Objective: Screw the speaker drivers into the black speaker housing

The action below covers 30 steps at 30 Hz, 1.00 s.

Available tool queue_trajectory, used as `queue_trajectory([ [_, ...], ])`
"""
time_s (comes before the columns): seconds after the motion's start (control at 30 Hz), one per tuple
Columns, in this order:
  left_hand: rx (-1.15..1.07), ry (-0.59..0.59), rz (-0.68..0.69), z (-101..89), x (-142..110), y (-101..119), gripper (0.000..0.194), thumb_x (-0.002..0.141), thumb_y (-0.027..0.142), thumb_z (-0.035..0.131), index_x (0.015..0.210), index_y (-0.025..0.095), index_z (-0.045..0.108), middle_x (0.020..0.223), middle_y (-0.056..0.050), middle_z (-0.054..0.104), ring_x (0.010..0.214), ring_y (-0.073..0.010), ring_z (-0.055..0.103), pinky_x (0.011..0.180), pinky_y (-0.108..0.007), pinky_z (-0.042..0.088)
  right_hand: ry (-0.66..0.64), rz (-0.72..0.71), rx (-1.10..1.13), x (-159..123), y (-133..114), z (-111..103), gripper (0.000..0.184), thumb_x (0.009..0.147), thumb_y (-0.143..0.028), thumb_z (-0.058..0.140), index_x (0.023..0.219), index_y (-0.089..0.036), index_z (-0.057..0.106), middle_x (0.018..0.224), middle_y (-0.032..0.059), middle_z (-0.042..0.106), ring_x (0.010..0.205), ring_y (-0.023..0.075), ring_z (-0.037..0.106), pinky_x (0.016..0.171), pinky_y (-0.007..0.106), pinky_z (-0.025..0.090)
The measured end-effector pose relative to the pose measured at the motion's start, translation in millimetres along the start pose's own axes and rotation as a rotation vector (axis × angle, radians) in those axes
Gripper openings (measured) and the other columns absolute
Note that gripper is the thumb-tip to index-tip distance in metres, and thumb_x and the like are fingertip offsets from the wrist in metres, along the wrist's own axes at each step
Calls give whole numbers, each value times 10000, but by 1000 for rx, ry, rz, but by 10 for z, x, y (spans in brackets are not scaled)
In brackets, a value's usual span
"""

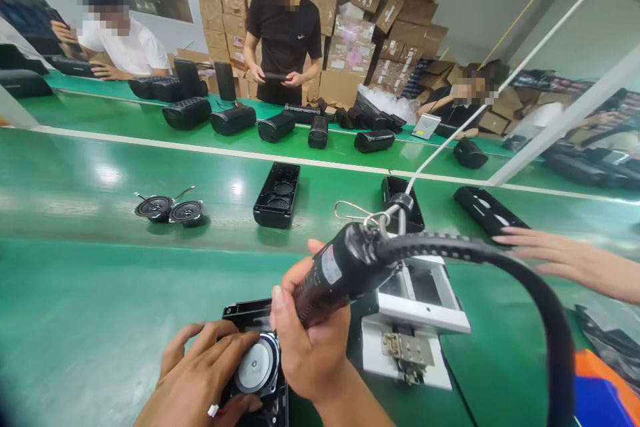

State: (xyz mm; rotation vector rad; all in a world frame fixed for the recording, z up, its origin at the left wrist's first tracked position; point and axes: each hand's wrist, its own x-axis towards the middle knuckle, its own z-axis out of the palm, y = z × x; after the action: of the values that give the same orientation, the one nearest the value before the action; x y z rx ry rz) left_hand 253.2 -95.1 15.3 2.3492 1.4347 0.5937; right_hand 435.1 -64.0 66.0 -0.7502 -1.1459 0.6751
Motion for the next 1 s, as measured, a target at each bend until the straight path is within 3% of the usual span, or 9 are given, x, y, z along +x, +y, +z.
queue_trajectory([
  [0.17,47,-8,17,-19,-10,32,661,662,46,848,1262,311,768,1193,67,873,1238,-261,746,1237,-424,225,-4,27,-36,-33,21,-9,459,1136,-242,675,1532,-376,487,871,-67,598,613,107,577,585,248,517],
  [0.43,23,1,8,-49,-2,56,651,674,53,840,1260,329,770,1167,90,874,1212,-253,748,1214,-408,256,-35,67,-75,-117,122,-108,581,1115,-252,672,1604,-352,374,908,-39,594,618,148,582,579,302,562],
  [0.6,90,-32,21,21,-29,50,660,725,49,796,1343,275,743,1227,1,871,1254,-293,727,1222,-473,261,-37,71,-91,-148,158,-120,587,1086,-227,681,1584,-358,400,924,-30,611,619,155,593,583,316,567],
  [0.83,105,-86,-58,-2,16,177,660,743,27,701,1335,310,764,1260,-17,870,1284,-296,716,1186,-489,372,-81,76,-104,-234,207,-125,267,1074,-274,693,1302,-333,568,857,-22,609,618,172,569,563,323,555],
  [1.0,101,-147,-118,-109,83,292,631,775,9,653,1318,306,774,1284,-34,859,1337,-306,706,1160,-517,410,-88,69,-75,-241,195,-88,270,1075,-273,678,1288,-312,517,837,-33,577,634,166,563,546,289,521],
])
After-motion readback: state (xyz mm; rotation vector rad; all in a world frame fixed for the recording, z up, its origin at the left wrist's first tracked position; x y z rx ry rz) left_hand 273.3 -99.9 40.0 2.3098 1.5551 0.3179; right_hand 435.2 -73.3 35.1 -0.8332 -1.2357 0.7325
